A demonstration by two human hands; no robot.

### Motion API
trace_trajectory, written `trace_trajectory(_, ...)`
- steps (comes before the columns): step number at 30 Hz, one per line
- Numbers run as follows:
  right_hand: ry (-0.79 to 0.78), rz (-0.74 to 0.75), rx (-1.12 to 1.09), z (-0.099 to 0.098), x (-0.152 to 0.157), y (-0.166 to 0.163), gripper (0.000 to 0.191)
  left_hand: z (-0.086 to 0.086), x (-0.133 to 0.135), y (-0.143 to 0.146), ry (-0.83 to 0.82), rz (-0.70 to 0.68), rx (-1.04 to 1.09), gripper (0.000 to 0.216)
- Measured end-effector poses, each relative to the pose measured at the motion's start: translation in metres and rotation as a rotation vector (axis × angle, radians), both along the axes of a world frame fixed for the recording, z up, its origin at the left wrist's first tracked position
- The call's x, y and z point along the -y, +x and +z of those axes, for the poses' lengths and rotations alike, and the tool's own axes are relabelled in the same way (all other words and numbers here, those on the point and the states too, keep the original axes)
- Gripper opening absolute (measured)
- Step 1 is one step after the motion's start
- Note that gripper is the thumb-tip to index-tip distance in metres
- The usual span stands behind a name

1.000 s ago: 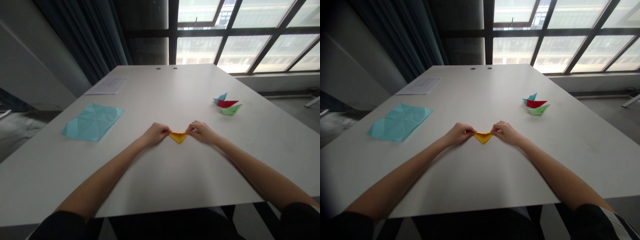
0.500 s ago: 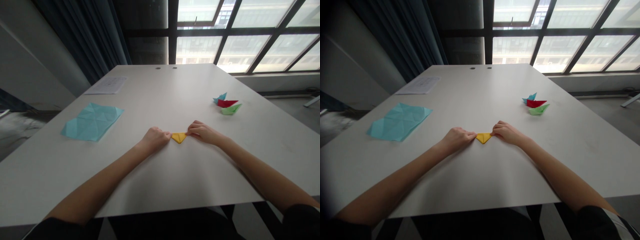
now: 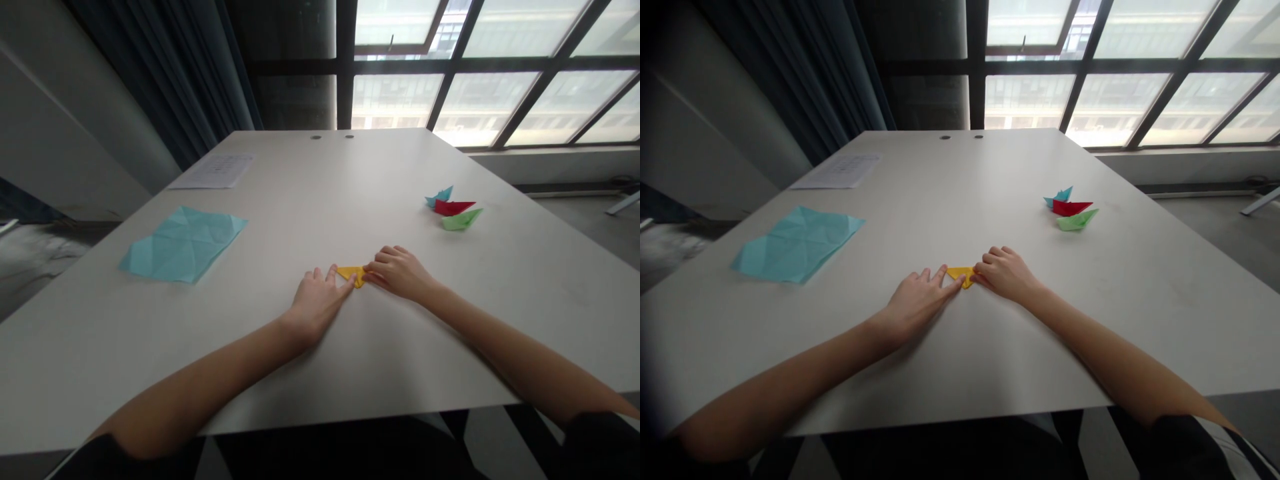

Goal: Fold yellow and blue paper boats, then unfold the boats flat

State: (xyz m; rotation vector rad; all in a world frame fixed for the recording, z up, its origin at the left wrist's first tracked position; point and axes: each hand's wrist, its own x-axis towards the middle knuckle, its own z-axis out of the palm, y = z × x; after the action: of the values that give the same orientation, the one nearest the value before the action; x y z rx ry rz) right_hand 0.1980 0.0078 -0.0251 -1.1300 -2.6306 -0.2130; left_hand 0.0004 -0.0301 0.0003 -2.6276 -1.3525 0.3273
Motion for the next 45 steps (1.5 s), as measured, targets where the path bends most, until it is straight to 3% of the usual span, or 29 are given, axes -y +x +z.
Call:
trace_trajectory(6,-0.129,0.064,-0.136,-0.003,-0.001,-0.009,0.026,-0.006,-0.007,-0.007,-0.009,-0.22,0.05,0.042)
trace_trajectory(13,-0.117,0.077,-0.138,-0.009,0.002,-0.011,0.024,-0.026,-0.013,-0.016,-0.034,-0.306,0.172,0.038)
trace_trajectory(25,-0.167,0.022,0.004,0.003,0.015,-0.017,0.027,-0.008,-0.007,-0.02,-0.21,-0.202,0.084,0.041)
trace_trajectory(33,-0.151,-0.185,0.055,0.005,0.016,-0.013,0.027,0.0,-0.003,-0.01,-0.258,-0.173,0.059,0.04)
trace_trajectory(36,-0.119,-0.124,0.0,0.005,0.014,-0.01,0.025,0.006,-0.005,-0.008,-0.264,-0.166,0.074,0.04)
trace_trajectory(41,-0.094,-0.094,-0.065,0.002,0.008,-0.002,0.024,0.011,-0.02,-0.012,-0.288,-0.244,0.233,0.04)
trace_trajectory(45,-0.154,-0.063,-0.127,-0.002,0.002,0.003,0.02,0.007,-0.036,-0.01,-0.377,-0.206,0.591,0.028)
